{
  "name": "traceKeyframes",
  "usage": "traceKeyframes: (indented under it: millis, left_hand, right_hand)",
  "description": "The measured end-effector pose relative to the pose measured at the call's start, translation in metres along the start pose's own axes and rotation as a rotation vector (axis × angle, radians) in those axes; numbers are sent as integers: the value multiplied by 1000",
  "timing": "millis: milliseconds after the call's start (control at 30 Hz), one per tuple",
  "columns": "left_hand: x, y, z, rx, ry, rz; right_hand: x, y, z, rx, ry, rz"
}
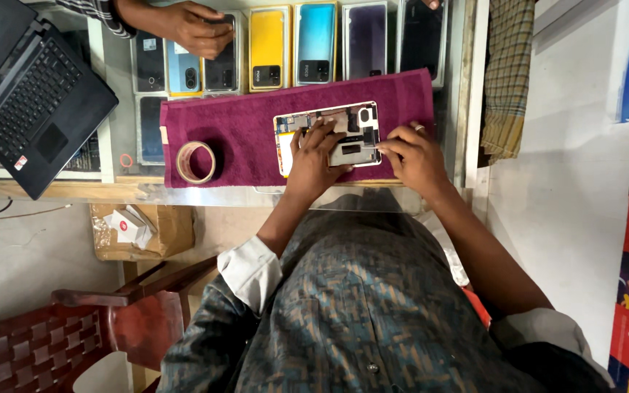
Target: The person repairs a disassembled smartphone lying on a purple towel on the counter. They handle a roll of black tape, cut pieces of tape with scissors, and press the cut tape pieces onto the phone's internal battery and frame, working on the open device.
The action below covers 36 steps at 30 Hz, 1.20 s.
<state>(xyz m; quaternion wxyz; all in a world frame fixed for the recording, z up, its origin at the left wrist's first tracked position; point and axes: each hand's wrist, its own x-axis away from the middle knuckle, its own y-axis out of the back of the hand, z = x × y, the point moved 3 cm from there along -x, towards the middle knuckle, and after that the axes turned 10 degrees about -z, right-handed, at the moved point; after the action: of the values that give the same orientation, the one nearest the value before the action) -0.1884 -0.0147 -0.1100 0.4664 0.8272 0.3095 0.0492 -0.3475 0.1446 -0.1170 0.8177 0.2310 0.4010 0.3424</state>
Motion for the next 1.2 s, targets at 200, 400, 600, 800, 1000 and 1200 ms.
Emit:
traceKeyframes:
  millis: [200,400,600,800,1000,1200]
  left_hand:
    - [-1,1,0,-17,-7,9]
    - [-3,0,1,-26,-12,14]
    - [-2,-2,2,-41,-18,34]
    - [-4,-1,1,-41,-7,35]
    - [-3,-1,1,-24,-6,27]
    - [-3,-2,0,-27,-15,12]
  right_hand:
    - [0,-9,-2,-9,43,52]
    - [1,-3,2,-15,17,53]
    - [-4,5,3,-22,-31,21]
    - [-7,2,5,-48,-1,4]
    - [-1,2,-2,-45,-35,9]
    - [0,-3,-6,-59,0,-5]
